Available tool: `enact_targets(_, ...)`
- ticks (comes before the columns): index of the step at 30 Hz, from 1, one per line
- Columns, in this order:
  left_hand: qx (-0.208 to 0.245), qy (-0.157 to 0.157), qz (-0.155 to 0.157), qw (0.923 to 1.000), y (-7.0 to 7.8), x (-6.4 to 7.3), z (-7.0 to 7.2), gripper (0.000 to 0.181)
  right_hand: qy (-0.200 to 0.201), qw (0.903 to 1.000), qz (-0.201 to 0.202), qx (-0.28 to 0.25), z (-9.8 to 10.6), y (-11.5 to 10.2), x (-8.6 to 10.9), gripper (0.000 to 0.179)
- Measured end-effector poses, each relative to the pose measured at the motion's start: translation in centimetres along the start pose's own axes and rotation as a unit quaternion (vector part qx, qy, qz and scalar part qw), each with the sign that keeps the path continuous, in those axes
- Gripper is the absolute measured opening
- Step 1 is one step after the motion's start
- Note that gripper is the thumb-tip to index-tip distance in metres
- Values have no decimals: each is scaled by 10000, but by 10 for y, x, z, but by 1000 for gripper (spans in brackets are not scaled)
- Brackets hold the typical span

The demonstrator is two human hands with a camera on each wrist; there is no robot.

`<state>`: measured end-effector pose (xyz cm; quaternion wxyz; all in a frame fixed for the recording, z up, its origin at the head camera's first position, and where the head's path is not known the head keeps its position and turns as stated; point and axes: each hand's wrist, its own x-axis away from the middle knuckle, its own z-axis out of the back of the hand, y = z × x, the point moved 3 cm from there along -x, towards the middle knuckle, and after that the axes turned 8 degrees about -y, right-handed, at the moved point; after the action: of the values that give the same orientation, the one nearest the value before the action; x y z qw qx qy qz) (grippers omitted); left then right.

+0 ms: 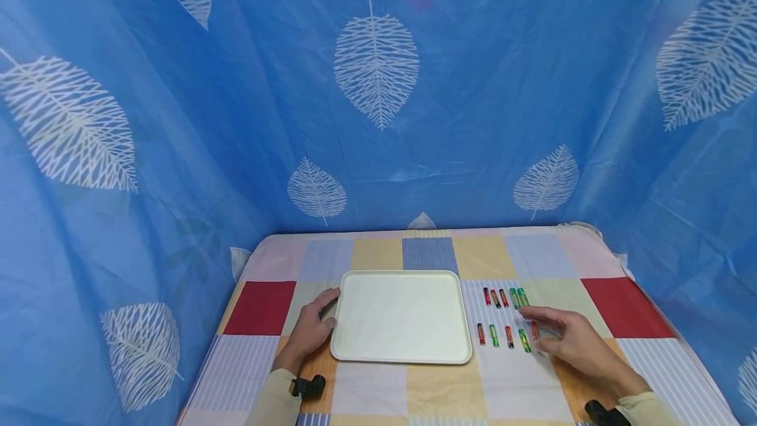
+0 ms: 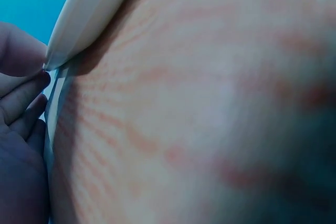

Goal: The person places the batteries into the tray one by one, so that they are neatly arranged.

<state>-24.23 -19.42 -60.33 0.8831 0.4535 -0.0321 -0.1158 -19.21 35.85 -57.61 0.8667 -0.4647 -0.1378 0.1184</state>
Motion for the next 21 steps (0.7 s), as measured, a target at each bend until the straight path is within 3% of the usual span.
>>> enact_targets(7, 96, -39, 22, 9999, -3, 0, -1, 66, 1, 9994, 302, 183, 3, -19, -7, 58)
enact_targets(13, 36, -21, -20, 10000, -4, -1, 0, 66, -354, 9969, 696, -31, 2, -37, -18, 58)
enact_targets(21, -52, -37, -45, 10000, -3, -2, 0, 65, -761, 9866, 1399, -350, -12, -57, -41, 55)
